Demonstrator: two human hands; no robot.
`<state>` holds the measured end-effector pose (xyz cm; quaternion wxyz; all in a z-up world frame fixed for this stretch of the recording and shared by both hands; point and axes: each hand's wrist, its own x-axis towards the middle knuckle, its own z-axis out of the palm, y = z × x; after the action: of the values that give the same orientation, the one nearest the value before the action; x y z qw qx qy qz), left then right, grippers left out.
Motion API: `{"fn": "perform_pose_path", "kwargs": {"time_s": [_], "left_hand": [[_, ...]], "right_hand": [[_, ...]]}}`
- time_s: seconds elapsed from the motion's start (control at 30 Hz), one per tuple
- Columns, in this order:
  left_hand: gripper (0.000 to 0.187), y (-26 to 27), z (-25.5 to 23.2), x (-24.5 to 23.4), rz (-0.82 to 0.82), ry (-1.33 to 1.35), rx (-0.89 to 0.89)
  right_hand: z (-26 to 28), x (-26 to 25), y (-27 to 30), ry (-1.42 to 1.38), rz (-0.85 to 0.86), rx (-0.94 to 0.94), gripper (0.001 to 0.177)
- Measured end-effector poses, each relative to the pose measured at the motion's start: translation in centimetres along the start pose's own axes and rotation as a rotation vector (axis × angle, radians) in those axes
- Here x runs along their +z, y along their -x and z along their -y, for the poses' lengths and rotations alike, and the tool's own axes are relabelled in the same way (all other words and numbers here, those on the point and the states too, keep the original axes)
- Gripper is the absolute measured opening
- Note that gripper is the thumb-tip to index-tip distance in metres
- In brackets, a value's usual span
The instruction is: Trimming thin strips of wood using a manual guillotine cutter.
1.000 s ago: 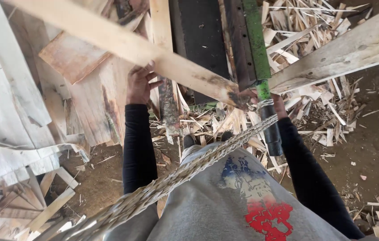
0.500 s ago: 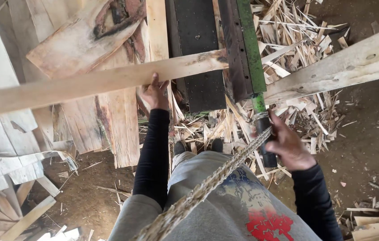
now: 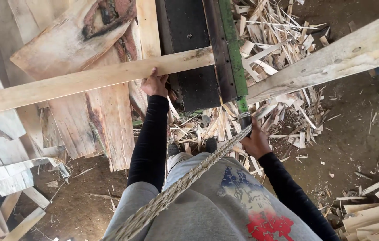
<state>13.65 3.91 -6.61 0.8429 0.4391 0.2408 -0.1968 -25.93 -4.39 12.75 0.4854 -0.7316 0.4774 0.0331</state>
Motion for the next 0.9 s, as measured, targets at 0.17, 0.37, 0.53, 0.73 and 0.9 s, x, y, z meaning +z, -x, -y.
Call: {"fn": "perform_pose_path", "kwargs": {"time_s": [0.17, 0.37, 0.53, 0.73, 0.9], "left_hand": [[0.025, -0.1, -0.4, 0.5, 0.025, 0.028, -0.042], [0.025, 0.0, -1.2, 1.2, 0.033, -0.013, -0.054], [0.028, 0.9, -1.7, 1.6, 0.011, 0.001, -0.063], [0.031, -1.1, -0.3, 1.2, 0.098, 0.078, -0.046], [0.028, 2.9, -3.6, 1.9, 0.101, -0.038, 0.020]], "right_hand": [[2.3, -4.0, 1.5, 0.128, 0.087, -0.090, 0.058], [13.0, -10.5, 6.7, -0.015, 0.164, -0.210, 0.041], [0.7, -2.7, 1.3, -0.274, 0.084, -0.023, 0.036], [-15.0, 5.7, -8.3, 0.252, -0.084, -0.133, 0.060], [0.0, 0.0, -0.1, -0.020, -0.056, -0.020, 0.051]]}}
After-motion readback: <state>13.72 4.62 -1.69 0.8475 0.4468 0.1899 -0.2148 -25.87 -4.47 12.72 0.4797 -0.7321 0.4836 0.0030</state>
